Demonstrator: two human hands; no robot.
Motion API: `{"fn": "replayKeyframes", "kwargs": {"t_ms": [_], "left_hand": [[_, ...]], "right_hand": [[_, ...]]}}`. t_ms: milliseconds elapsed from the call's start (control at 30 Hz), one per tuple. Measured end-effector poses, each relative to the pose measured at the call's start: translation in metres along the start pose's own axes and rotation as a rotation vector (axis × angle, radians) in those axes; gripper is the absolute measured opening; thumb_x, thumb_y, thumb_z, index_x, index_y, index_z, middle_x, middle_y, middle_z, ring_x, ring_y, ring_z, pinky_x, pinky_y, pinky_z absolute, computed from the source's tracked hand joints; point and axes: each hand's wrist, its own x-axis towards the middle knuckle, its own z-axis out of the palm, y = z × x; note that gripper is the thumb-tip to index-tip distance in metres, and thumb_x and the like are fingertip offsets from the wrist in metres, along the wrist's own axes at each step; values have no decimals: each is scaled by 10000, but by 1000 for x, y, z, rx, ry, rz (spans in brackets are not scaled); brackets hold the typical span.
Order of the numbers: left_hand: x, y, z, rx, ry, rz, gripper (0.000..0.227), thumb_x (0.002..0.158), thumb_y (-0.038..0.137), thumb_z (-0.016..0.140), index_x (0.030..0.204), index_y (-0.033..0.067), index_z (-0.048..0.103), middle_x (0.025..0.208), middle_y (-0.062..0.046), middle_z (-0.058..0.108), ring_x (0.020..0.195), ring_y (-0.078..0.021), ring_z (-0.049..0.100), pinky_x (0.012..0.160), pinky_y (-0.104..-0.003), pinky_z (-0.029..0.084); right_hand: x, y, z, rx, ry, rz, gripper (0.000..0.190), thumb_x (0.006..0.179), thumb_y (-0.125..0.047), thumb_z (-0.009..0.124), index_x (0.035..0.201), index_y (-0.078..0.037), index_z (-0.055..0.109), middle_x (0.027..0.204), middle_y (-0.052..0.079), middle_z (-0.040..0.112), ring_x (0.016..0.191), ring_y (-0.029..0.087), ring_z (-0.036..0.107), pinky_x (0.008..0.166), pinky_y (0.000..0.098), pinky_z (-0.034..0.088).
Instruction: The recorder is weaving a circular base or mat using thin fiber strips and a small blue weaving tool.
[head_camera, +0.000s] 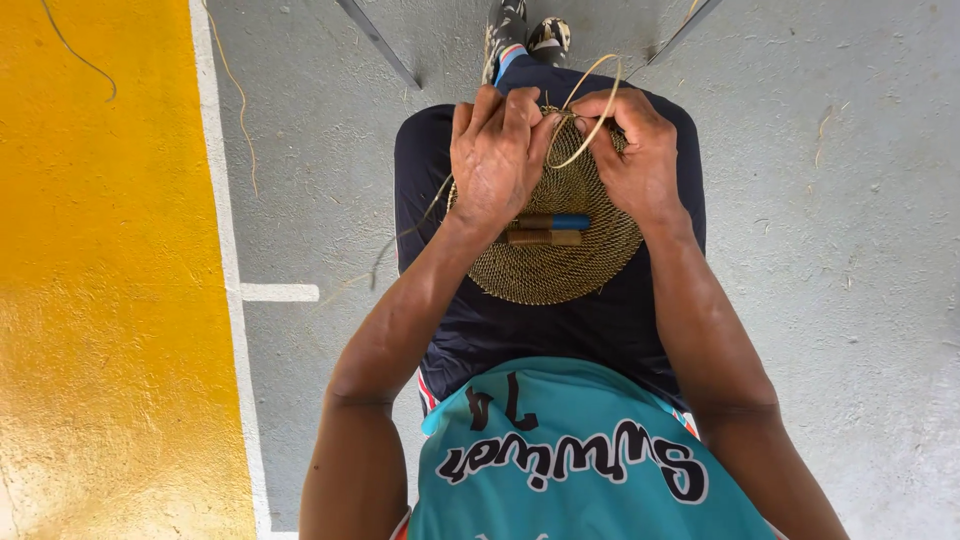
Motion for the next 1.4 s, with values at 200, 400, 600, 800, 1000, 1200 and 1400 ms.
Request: {"fn": "replayKeyframes", "kwargs": {"t_ms": [200,400,600,800,1000,1200,1400], "left_hand": [[-5,-7,-3,-82,-83,-124,153,985,223,744,1002,112,640,779,15,653,775,-181,641,746,-404,511],[3,-8,2,-228,-158,-217,86,982,177,703,1067,168,694,782,-62,662,674,-225,692,601,-394,570],[7,-18,7,-147,-210,-90,78,990,170,700,1043,120,672,735,-87,657,642,-238,693,560,-388,559],[2,-28,16,-102,-166,126,109,981,88,674,1087,112,679,718,-47,660,644,-177,674,556,-335,562],[4,-33,27,38,-174,225,132,957,46,672,1073,99,638,860,-7,717,787,-157,671,698,-341,584],[7,-31,25,16,-202,347,486,902,-16,663,1367,126,670,831,-20,732,701,-153,645,615,-320,567],[5,-38,30,-35,-258,244,433,922,-10,636,1302,189,701,950,-10,763,790,-148,681,688,-304,601]], "right_hand": [[-3,13,-4,67,-46,87,131,1022,47,748,1115,-37,709,1070,67,739,941,131,710,795,265,574],[-8,22,-6,101,-54,110,115,1041,47,743,1120,-28,707,1051,61,736,891,104,676,759,257,552],[-12,0,1,-292,42,-50,262,949,-8,828,1148,-21,658,1121,113,659,1073,268,616,912,407,518],[-3,10,0,-403,105,-284,179,1013,-38,835,1074,-83,673,1088,55,629,1150,271,562,1034,441,398],[34,19,-15,-234,-60,-115,105,1054,4,753,1018,-62,680,947,33,747,1011,217,583,992,418,445],[32,39,-10,158,-204,134,107,1101,-1,702,1042,-19,615,951,79,735,873,133,729,803,300,599],[-11,13,15,-585,93,-203,293,840,81,784,1056,-68,654,1115,78,642,1063,260,594,885,402,480]]}}
